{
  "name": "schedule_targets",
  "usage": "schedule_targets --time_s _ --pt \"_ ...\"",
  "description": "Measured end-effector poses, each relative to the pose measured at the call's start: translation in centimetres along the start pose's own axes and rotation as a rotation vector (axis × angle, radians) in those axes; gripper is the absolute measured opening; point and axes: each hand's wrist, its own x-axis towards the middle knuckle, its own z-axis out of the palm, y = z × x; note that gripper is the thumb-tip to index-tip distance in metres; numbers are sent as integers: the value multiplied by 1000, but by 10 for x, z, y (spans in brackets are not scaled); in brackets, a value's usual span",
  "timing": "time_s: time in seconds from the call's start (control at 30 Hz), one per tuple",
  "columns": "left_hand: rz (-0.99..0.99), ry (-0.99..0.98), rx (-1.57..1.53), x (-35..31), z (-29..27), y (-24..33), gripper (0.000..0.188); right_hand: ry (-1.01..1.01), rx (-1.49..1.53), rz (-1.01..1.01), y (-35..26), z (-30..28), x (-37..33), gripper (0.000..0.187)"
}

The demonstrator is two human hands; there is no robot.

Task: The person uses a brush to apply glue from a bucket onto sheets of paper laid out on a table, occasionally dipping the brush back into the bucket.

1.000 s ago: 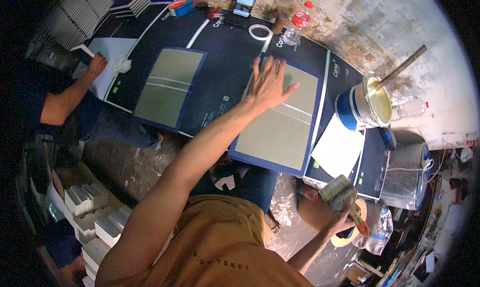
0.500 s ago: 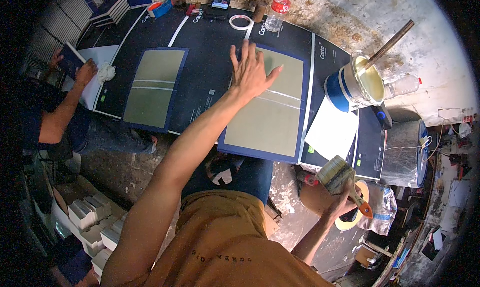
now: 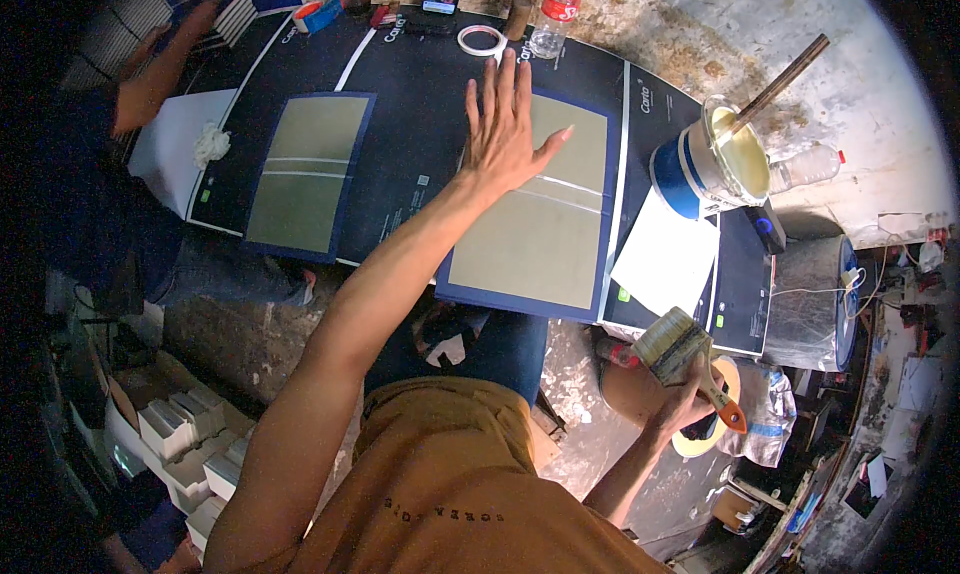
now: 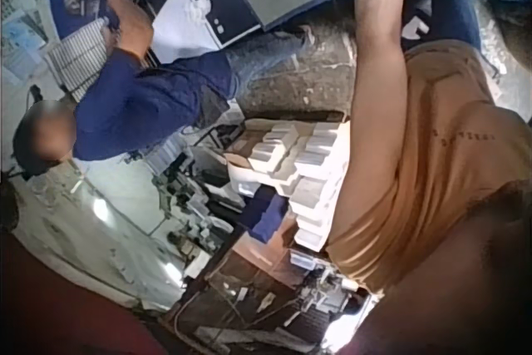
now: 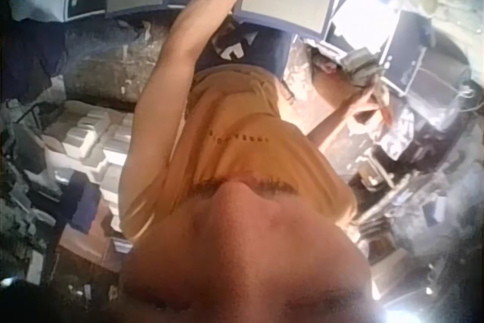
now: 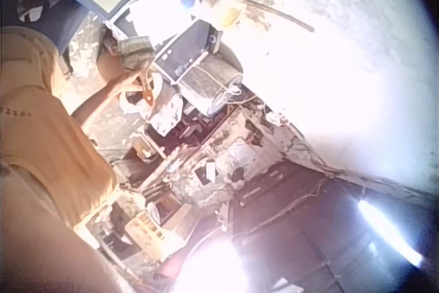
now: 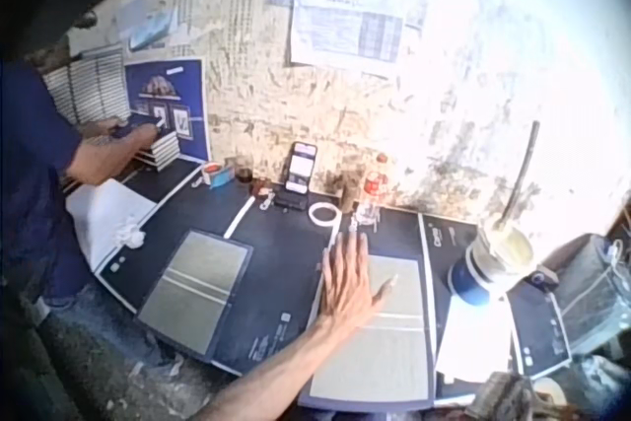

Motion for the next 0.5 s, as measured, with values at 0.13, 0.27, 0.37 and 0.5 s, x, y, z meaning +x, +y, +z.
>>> schedule_targets --time_s 0.13,0.27,0.37,0.5 --pt "-89 -452 -142 -4 10 -8 98 6 -7 -13 -1 2 -1 30" --pt "-28 -259 -69 -2 4 -5 98 -10 -46 23 -6 1 -3 30" --pt "43 -84 -64 -1 -5 -1 96 11 3 19 -7 3 -5 28" --pt "56 -26 -47 -1 -8 -1 93 -4 -19 9 -3 2 -3 28"
